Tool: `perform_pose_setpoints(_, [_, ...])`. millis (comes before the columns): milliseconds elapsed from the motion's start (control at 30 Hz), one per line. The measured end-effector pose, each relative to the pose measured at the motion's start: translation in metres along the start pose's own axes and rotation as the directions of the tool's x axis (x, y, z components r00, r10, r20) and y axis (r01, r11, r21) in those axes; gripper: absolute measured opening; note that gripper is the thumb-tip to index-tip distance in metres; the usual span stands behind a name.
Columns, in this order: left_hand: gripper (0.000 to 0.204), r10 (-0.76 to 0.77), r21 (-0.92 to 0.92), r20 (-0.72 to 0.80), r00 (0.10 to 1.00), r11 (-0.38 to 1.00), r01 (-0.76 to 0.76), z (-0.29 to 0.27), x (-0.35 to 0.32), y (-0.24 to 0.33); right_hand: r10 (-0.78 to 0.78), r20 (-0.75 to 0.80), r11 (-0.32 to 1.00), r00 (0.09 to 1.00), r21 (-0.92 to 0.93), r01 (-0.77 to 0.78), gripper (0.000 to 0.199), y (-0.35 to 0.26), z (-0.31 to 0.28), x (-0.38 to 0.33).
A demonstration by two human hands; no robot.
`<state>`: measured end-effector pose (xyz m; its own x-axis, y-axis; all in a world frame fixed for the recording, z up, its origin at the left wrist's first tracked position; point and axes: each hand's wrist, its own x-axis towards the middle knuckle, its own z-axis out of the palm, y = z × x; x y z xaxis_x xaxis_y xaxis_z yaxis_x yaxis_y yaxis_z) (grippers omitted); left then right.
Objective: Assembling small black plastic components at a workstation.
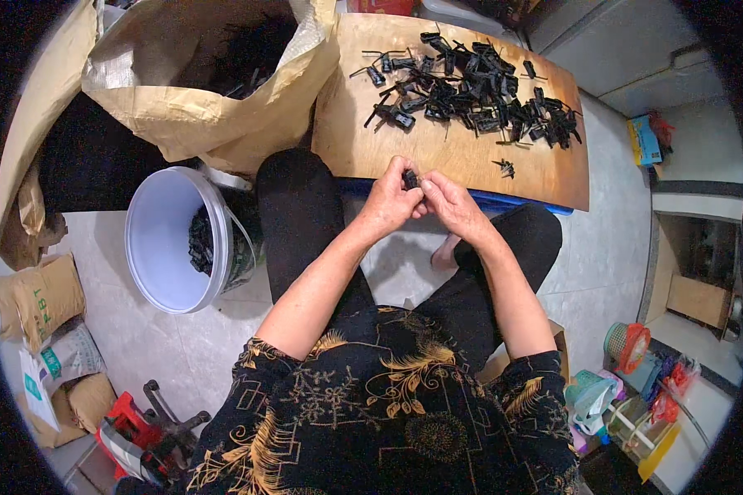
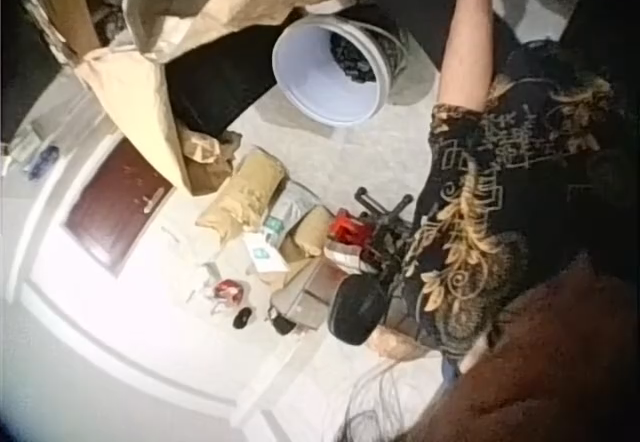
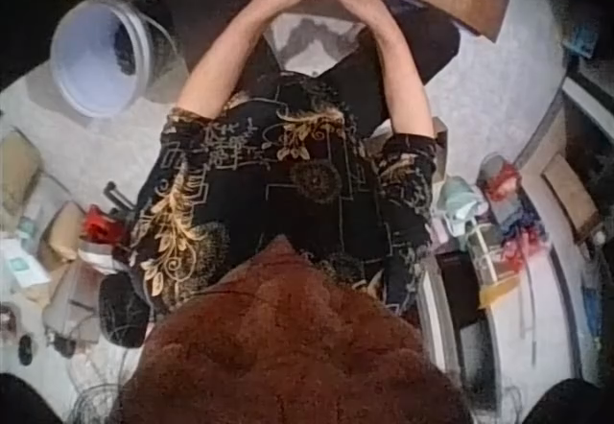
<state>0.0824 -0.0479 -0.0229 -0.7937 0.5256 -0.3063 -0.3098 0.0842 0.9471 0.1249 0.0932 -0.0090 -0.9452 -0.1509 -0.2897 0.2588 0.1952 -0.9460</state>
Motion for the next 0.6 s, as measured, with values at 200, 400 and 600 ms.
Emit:
perform_pose_setpoints(200, [0.024,0.032,0.051,0.014,0.999,0.998,-0.033,0.003,0.004,-0.003,-0.090,-0.031,0.983,0.995,-0.162,0.084,0.023,0.018,-0.003,0.006])
perform_pose_setpoints(400, [0.023,0.064,0.159,-0.083,0.994,0.986,-0.050,-0.001,0.008,-0.007,-0.030,-0.026,0.996,0.999,-0.089,0.028,0.024,0.017,0.002,0.014])
perform_pose_setpoints(600, [0.026,0.252,0.473,-0.160,0.954,0.868,-0.150,-0.004,0.010,-0.011,-0.051,-0.072,0.990,0.996,-0.131,0.041,0.021,0.012,0.007,0.025])
